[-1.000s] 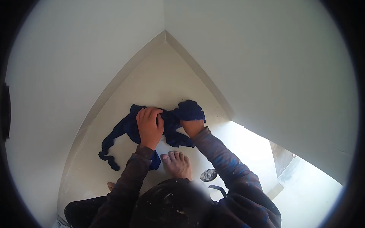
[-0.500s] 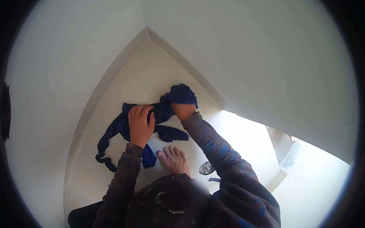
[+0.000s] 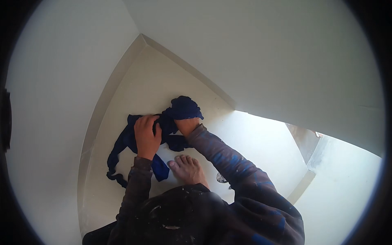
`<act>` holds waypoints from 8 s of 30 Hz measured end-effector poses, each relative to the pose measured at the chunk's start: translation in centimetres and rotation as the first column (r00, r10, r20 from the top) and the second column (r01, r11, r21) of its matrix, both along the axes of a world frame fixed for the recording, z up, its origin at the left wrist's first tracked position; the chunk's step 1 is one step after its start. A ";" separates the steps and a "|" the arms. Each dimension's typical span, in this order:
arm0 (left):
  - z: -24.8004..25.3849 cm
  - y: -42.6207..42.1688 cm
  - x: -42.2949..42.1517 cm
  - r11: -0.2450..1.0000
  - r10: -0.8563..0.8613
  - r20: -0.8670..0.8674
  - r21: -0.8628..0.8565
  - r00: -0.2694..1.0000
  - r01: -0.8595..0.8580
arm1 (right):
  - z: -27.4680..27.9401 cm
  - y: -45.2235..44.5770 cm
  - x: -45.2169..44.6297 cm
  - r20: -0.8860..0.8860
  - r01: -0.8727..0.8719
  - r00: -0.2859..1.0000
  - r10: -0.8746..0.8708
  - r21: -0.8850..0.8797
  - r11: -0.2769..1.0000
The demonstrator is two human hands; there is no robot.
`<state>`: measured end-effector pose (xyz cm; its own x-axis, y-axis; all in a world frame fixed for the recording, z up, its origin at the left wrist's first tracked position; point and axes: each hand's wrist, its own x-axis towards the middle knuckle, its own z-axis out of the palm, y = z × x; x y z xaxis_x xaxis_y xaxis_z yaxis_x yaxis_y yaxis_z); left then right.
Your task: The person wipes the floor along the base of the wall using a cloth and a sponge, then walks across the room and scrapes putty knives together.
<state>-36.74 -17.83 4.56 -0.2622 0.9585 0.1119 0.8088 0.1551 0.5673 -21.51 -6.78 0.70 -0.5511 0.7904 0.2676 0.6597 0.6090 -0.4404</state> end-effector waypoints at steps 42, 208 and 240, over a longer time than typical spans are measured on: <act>1.1 -3.8 -2.2 0.947 0.283 -0.158 -0.107 0.946 -0.302 | -1.3 2.5 -11.4 -0.130 -0.351 0.934 0.332 -0.183 0.918; -5.2 -82.3 -9.3 -0.378 0.846 -0.291 0.265 -0.447 -0.887 | 3.5 -56.6 -40.5 -0.238 -0.999 -0.025 0.971 -0.026 -0.032; 2.7 -40.1 -12.3 0.889 0.456 0.068 0.012 0.888 -0.457 | 2.8 -25.7 -25.1 0.072 -0.519 0.854 0.515 0.056 0.853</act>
